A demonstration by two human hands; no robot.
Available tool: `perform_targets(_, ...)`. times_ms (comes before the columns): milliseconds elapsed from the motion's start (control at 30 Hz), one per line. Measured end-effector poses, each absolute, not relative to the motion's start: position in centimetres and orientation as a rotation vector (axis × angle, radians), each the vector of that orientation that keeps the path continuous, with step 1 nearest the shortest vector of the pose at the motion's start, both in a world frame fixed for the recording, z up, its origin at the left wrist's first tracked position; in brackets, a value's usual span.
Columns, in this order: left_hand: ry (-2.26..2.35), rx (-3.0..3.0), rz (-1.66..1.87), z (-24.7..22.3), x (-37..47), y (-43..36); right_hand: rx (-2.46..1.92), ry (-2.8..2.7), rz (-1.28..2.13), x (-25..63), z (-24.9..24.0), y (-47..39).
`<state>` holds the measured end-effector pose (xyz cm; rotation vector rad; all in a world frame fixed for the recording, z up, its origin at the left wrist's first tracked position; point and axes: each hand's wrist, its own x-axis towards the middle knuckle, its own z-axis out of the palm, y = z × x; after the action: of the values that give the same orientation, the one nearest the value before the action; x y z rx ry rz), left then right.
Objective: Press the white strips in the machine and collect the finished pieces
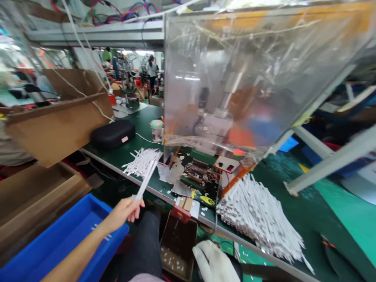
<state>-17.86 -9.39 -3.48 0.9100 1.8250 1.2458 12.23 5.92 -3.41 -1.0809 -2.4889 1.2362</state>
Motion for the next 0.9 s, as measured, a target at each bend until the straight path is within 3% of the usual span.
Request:
perform_targets(100, 2.198, 1.001, 1.141, -1.7, -22.3, -7.3, -1.272, -2.423, 1.184, 13.3, -0.4, 7.3)
perform_targets(233, 2.646, 1.131, 0.604, -0.1, -28.0, -2.9, -1.420, -2.165, 1.071, 16.0, 3.7, 11.8)
perform_targets(400, 2.753, 1.163, 0.147, -0.4, -29.7, -0.6, -1.784, -2.094, 0.634, 20.3, 5.1, 20.5)
perform_targets(533, 2.767, 1.143, 0.244, -2.0, -28.5, -2.3, -2.013, -2.326, 0.412, 21.3, 3.3, 26.0)
perform_targets(633, 2.674, 1.132, 0.531, -3.8, -27.4, -4.6, -2.078, -2.483, 0.395, 21.0, 1.6, 28.3)
perform_targets(767, 2.402, 0.947, 0.947, -6.4, -24.7, -7.8, -2.106, -2.390, 0.469, 20.8, 0.5, 29.8)
perform_targets(900, 2.181, 0.649, 1.115, -8.2, -20.4, -9.8, -2.063, -2.202, 0.671, 21.4, 1.1, 29.9)
